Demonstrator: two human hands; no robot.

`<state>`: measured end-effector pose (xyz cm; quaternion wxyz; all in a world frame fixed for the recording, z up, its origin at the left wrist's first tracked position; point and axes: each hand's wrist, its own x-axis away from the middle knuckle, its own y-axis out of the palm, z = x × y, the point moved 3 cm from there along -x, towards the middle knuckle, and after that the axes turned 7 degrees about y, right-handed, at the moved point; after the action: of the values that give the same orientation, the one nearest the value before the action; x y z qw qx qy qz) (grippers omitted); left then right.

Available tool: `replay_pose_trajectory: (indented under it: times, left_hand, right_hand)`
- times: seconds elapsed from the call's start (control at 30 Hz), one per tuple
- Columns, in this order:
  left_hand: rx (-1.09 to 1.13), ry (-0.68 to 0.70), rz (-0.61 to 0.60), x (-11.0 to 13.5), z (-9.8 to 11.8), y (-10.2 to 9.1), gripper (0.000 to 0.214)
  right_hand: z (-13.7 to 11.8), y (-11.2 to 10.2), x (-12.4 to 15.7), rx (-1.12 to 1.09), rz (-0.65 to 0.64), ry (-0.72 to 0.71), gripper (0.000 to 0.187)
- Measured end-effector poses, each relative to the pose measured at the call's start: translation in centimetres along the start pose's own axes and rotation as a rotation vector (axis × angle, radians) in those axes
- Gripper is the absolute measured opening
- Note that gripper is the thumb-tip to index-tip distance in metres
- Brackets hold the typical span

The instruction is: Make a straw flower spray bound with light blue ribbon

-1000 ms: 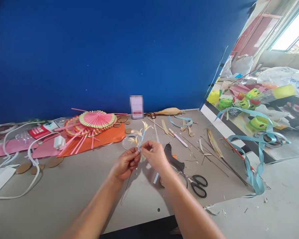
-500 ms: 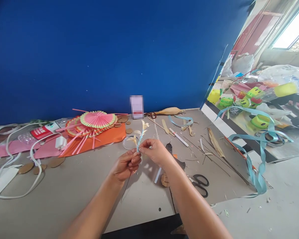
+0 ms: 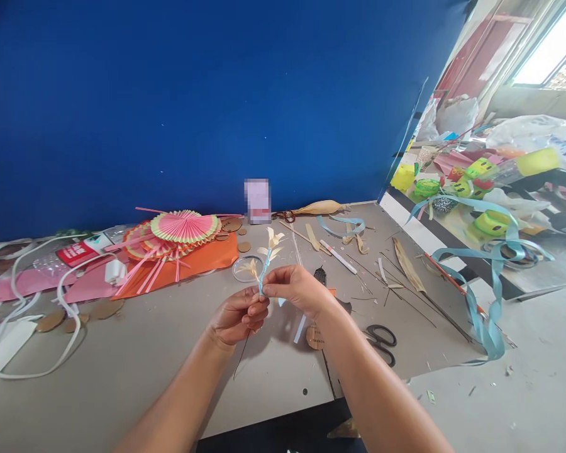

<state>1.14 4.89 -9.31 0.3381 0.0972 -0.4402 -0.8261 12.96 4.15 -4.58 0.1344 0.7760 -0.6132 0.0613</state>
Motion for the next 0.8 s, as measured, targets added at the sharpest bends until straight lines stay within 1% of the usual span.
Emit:
replay_pose_trajectory:
  times: [0.2, 0.27, 0.33, 0.4, 0.43, 0.47, 0.53, 0.6, 0.63, 0.7, 0.8]
  left_hand:
    - [0.059, -0.043, -0.063, 0.1, -0.2, 0.1, 0.019]
    - [0.068, -0.031, -0.032, 0.1, -0.2, 0.0, 0.018]
    - [0.039, 0.006, 0.043, -0.1, -0.1, -0.1, 0.017]
    - [-0.041, 0.075, 0.135, -0.2, 0.0, -0.1, 0.017]
    - [-0.101, 0.128, 0.186, -0.3, 0.1, -0.1, 0.017]
    - [-0.174, 0.2, 0.243, -0.4, 0.2, -0.1, 0.017]
    - [-0.345, 0.378, 0.374, -0.4, 0.6, -0.1, 0.018]
    - [-0.511, 0.527, 0.472, -0.3, 1.0, -0.1, 0.019]
    - [-0.579, 0.572, 0.499, -0.3, 1.2, -0.1, 0.02]
    - [-0.677, 0.619, 0.52, -0.5, 1.5, 0.0, 0.021]
    - [-0.762, 0.655, 0.523, -0.9, 2.4, 0.5, 0.022]
  right_hand:
    - [0.2, 0.5, 0.3, -0.12, -0.05, 0.031, 0.013]
    - [0.3, 0.6, 0.2, -0.147, -0.033, 0.018, 0.012]
    - [0.5, 0.7, 0.0, -0.173, -0.036, 0.018, 0.012]
    - [0.9, 0.8, -0.4, -0.212, -0.045, 0.02, 0.012]
    - [1.1, 0.8, -0.7, -0.231, -0.03, 0.012, 0.012]
    - [1.3, 0.7, -0.9, -0.246, 0.008, -0.004, 0.012]
    - [1.5, 0.5, -1.4, -0.253, 0.131, -0.047, 0.012]
    - [1.6, 0.4, -1.6, -0.236, 0.238, -0.076, 0.012]
    - [1.6, 0.4, -1.7, -0.225, 0.27, -0.084, 0.011]
    - [1.3, 0.4, -1.9, -0.206, 0.308, -0.105, 0.011]
    - [0.5, 0.4, -2.3, -0.181, 0.318, -0.146, 0.011]
